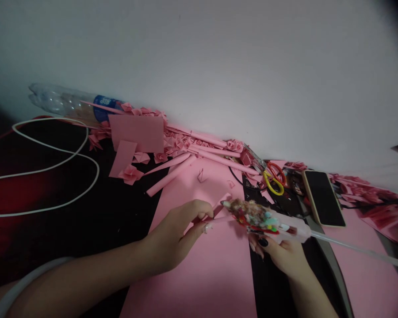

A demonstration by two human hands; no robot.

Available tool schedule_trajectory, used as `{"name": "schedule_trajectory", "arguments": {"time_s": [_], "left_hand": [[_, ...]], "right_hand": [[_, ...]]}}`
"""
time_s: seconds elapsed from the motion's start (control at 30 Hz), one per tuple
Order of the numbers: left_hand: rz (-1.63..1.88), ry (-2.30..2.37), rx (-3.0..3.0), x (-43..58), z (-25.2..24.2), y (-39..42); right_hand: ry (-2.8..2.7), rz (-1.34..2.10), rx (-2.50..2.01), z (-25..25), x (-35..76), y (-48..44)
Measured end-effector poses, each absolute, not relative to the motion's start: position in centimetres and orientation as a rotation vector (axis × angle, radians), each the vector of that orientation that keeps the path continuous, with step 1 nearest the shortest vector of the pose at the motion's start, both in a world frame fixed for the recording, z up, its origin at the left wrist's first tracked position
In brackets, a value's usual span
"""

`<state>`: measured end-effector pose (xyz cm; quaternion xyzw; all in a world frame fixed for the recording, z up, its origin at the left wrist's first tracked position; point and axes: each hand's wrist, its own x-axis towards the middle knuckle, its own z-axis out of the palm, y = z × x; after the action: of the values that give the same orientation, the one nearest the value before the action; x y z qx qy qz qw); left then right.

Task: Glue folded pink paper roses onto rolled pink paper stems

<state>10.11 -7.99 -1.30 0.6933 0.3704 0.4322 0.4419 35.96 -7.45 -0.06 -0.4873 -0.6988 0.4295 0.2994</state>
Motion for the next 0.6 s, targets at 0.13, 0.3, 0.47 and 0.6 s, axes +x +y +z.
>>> {"name": "schedule_trajectory", "arguments": {"time_s": [0.13,0.3,0.47,0.6], "left_hand": [[1.065,0.904,1.694,10.1,-1.3,-8.2],[1.034,0.921,1.695,10.0,-1.2,-8.2],[1.025,0.922,1.675,10.0,-1.3,-8.1],[1.051,0.904,1.658,10.0,-1.4,-8.2]], "right_hand": [[-1.885,1.276,-1.264,0.5,35.8,-7.4],[-1.888,1.400,-1.336,1.3,35.9,-7.2],[-1.877,1.408,-1.395,1.7,36.1,-7.2],[-1.902,1.392,-1.429,2.1,36.1,-7.2]]}}
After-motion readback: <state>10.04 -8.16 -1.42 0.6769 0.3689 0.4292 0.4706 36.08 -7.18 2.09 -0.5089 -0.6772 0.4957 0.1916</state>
